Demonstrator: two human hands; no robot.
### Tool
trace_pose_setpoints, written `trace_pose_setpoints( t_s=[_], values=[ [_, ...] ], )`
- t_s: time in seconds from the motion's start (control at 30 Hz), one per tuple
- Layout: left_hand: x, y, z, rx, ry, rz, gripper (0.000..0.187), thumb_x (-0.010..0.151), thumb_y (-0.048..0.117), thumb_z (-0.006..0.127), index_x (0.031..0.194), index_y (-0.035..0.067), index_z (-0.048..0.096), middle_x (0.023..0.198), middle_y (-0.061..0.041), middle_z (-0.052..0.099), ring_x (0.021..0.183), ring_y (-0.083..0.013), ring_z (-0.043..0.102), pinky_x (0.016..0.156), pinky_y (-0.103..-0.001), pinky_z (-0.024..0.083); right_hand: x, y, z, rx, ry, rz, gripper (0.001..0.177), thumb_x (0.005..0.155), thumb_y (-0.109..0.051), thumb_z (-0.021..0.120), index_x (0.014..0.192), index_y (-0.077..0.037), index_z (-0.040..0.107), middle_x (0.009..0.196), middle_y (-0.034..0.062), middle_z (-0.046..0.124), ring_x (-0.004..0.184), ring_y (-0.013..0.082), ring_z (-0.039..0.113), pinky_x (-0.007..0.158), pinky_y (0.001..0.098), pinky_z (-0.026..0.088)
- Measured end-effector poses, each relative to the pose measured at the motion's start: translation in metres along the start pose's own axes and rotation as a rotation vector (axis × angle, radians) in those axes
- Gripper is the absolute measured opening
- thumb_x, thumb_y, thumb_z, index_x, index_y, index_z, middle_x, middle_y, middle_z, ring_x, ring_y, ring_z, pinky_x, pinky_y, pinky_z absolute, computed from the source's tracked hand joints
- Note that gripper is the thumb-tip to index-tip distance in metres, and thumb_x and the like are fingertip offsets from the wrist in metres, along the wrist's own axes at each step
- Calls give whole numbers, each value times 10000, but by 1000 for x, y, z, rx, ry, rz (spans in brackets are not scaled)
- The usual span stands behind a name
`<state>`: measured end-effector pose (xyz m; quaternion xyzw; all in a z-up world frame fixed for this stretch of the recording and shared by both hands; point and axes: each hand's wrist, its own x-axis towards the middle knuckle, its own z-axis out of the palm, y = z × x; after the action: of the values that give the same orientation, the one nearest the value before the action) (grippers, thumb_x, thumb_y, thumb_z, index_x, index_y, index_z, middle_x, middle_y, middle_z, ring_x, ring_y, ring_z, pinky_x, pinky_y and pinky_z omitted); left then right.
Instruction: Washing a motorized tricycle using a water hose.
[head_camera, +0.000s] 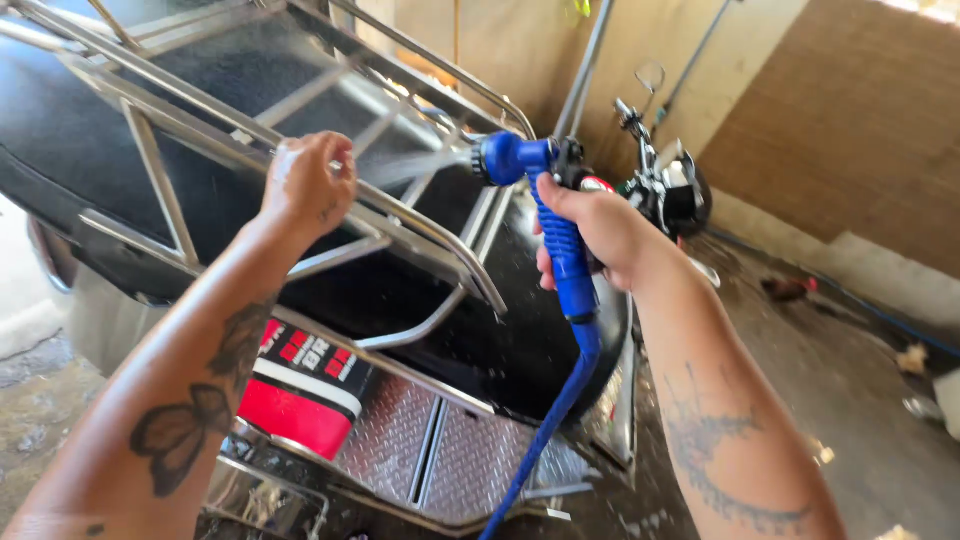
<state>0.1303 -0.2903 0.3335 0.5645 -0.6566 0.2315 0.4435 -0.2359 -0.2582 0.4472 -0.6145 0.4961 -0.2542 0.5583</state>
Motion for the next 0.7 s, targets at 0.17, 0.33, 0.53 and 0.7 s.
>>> trace_pose_setpoints(
  t_s=[0.17, 0.33, 0.53, 0.7],
  values=[
    [46, -98, -3, 58, -105, -57, 186, 837, 133, 701, 990, 30, 720, 937, -184, 729, 921, -391, 700, 863, -478, 543, 58, -51, 31, -106, -56, -79, 595, 925, -620, 538, 906, -29, 609, 663, 137, 681, 535, 280, 689, 544, 412, 570],
    [84, -195, 9, 50, -66, -3, 220, 856, 112, 678, 1050, 14, 711, 957, -201, 718, 942, -398, 696, 860, -456, 555, 97, -90, 76, -163, -72, -118, 605, 914, -621, 544, 889, -19, 593, 644, 147, 674, 509, 285, 676, 519, 411, 566],
    [116, -228, 4, 149, -313, -214, 360, 849, 184, 689, 1193, 77, 694, 1047, -177, 736, 983, -374, 715, 867, -439, 562, 143, -100, 111, -98, -114, -178, 573, 926, -579, 583, 906, -6, 592, 673, 113, 660, 545, 250, 672, 522, 420, 586],
    [136, -211, 7, 244, -636, -391, 464, 827, 209, 685, 1289, 254, 684, 1219, -137, 693, 1162, -385, 637, 965, -503, 512, 164, -106, 126, -96, -108, -141, 581, 924, -589, 551, 913, -11, 606, 658, 145, 692, 540, 261, 700, 561, 377, 575]
  ],
)
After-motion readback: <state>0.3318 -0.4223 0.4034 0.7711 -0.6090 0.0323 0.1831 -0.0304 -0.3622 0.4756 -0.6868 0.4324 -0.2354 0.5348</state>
